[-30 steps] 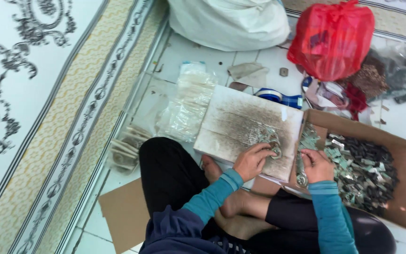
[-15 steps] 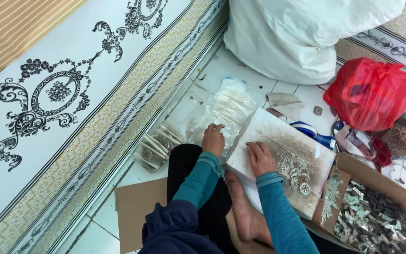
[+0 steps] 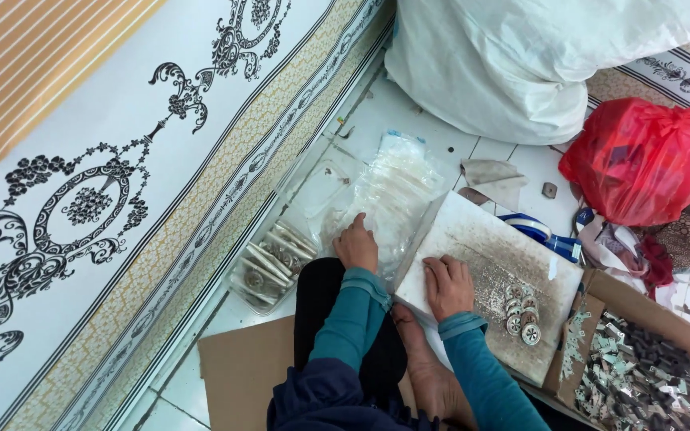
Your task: Sorting small metal components from a bulk container and placing them into plastic bags for packaging.
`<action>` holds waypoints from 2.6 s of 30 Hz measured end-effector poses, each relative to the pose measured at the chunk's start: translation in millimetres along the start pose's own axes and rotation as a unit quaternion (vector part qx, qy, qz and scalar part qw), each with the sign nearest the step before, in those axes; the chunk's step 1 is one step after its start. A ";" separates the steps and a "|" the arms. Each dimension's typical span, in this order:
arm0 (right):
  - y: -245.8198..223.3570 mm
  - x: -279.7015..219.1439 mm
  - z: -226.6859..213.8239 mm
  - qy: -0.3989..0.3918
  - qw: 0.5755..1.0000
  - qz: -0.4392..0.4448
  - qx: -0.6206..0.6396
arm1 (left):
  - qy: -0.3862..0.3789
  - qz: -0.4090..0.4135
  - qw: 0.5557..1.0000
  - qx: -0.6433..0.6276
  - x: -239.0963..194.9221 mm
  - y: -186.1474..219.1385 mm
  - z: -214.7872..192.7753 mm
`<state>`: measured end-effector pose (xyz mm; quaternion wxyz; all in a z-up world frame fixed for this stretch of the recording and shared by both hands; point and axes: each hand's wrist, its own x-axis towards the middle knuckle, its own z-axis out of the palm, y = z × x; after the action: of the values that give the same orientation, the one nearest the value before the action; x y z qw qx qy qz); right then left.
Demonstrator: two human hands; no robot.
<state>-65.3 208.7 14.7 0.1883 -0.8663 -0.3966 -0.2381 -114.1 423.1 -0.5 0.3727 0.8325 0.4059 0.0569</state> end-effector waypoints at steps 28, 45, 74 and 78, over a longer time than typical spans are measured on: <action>-20.2 47.3 -136.7 -0.108 0.911 0.148 0.370 | -0.165 0.030 0.866 -0.470 -116.6 98.0 -116.7; 3.5 -38.0 -89.5 -0.057 0.621 0.588 0.516 | -0.198 0.142 0.854 -0.460 -120.3 162.1 -95.6; 118.2 -127.0 -122.8 -0.146 0.878 0.452 -0.058 | -0.155 0.321 0.925 -0.132 -168.5 162.1 -50.4; 126.7 -153.5 -108.7 -0.159 0.875 0.453 -0.065 | -0.191 0.306 0.924 -0.129 -169.2 167.1 -40.5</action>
<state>-83.2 -16.9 -0.3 0.1526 -0.9877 0.0307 -0.0112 -136.7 259.2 175.0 0.5120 0.8558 0.0417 0.0605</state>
